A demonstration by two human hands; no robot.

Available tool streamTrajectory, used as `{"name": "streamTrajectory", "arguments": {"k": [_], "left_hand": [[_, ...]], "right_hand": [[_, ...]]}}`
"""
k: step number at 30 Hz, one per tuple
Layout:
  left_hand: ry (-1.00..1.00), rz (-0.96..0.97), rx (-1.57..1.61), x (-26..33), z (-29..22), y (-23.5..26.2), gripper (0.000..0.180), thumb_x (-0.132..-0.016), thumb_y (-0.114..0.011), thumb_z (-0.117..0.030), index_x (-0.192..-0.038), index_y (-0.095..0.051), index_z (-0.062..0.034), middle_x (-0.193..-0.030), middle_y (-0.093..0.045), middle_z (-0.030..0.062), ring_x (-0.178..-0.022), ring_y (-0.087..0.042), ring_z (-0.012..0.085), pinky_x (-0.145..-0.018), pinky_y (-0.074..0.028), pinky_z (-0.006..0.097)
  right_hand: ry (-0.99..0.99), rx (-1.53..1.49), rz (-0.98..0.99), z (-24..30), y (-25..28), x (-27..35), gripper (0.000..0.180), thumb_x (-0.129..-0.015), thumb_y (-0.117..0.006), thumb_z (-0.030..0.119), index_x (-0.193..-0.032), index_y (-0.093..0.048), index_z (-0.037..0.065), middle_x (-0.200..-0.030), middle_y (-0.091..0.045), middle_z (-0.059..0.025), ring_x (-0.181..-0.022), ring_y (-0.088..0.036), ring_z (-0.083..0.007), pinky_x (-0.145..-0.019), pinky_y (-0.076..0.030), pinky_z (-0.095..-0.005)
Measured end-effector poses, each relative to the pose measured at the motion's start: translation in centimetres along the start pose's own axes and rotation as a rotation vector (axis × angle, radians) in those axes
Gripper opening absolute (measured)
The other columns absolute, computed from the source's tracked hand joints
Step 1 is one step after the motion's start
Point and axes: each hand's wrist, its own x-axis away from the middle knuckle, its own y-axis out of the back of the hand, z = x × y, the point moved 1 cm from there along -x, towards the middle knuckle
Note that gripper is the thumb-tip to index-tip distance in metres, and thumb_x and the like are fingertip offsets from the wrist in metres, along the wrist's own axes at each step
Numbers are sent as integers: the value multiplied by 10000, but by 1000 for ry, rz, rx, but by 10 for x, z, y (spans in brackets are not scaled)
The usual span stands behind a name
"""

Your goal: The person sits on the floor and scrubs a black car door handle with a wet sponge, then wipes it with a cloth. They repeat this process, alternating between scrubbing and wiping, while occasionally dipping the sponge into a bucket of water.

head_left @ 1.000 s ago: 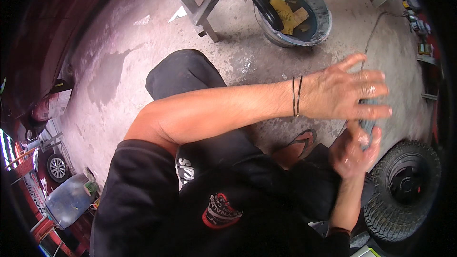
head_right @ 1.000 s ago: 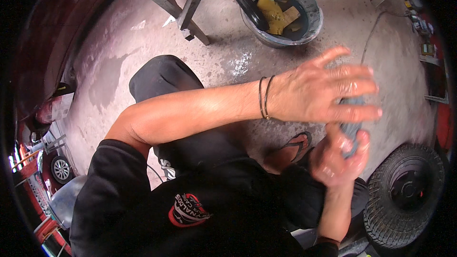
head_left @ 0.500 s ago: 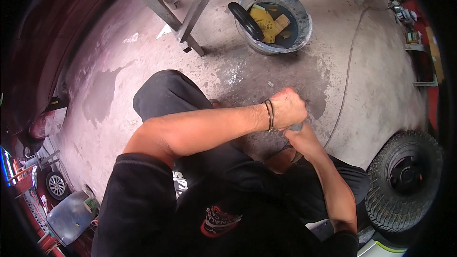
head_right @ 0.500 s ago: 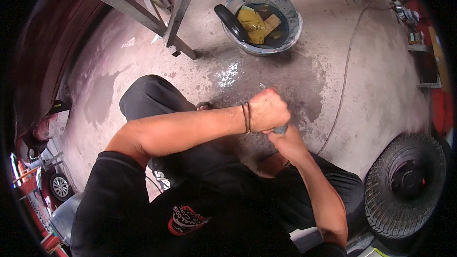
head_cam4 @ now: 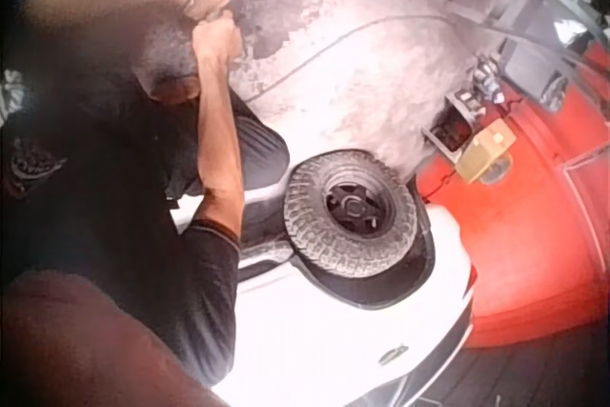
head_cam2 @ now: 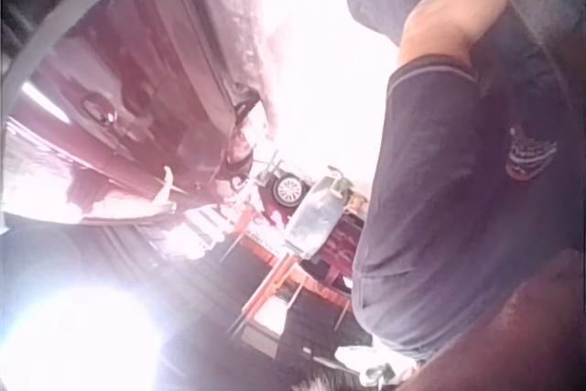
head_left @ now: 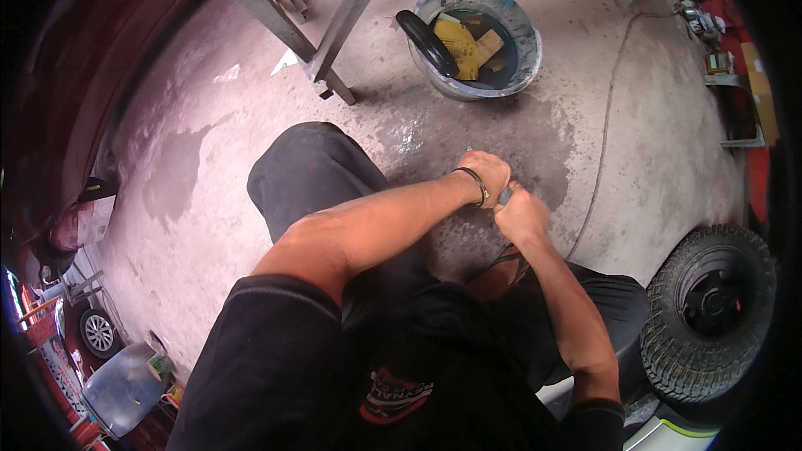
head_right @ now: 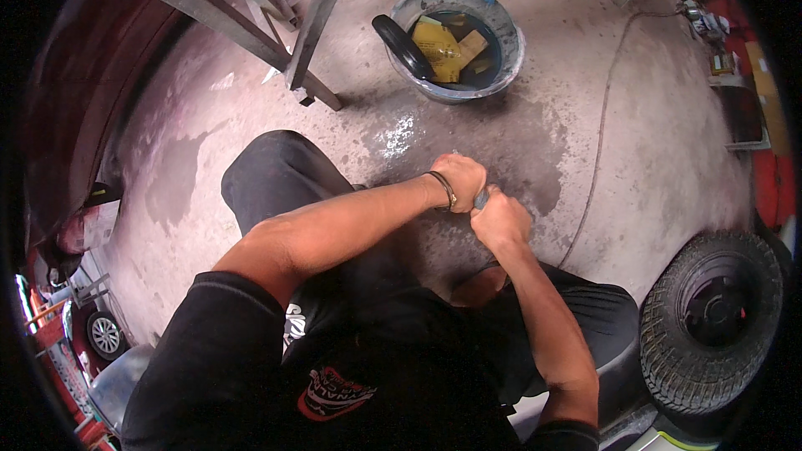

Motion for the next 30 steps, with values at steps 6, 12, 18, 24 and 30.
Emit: {"name": "streamTrajectory", "arguments": {"k": [6, 12, 18, 24, 30], "left_hand": [[-24, -221, 194, -5, 0, 10, 400, -778, -786, -140, -1161, -766, -24, -1007, -788, 227, -1029, -776, 425, -885, -621, 509], [-91, -519, 799, 5, -6, 62, 653, -819, -810, -102, -1395, -533, 30, -1047, -751, 170, -986, -747, 303, -854, -593, 425], [-88, -200, 1576, 27, -25, 90, 606, -952, -849, -218, -1377, -511, 53, -995, -710, 60, -839, -646, 107, -786, -531, 268], [-211, -424, 1635, 25, -19, 93, 358, -1045, -759, -176, -1367, -615, -117, -1234, -692, 9, -1166, -638, 121, -1001, -526, 352], [-305, -467, 1612, 34, -37, 104, 383, -1050, -731, -101, -1412, -610, -75, -1217, -716, 18, -1108, -658, 112, -980, -532, 313]], "right_hand": [[85, -114, -220, -10, 14, -6, 501, -900, -767, 230, -1340, -601, 57, -1042, -782, -231, -1007, -758, -455, -892, -585, -532], [385, -467, -638, -18, 76, 2, 487, -873, -779, 71, -1287, -524, 45, -1155, -677, -190, -1002, -724, -424, -817, -564, -495], [346, -429, -729, -23, 112, 24, 469, -853, -825, 94, -1245, -580, 11, -1190, -632, -157, -1000, -703, -299, -781, -572, -403], [243, -965, -335, -19, 112, 31, 383, -1018, -756, 230, -1286, -632, -14, -935, -758, -113, -910, -739, -160, -802, -568, -335], [168, -1039, -411, -40, 91, 10, 418, -1100, -562, 337, -1219, -667, -49, -1018, -783, -181, -941, -756, -304, -866, -568, -411]]}}
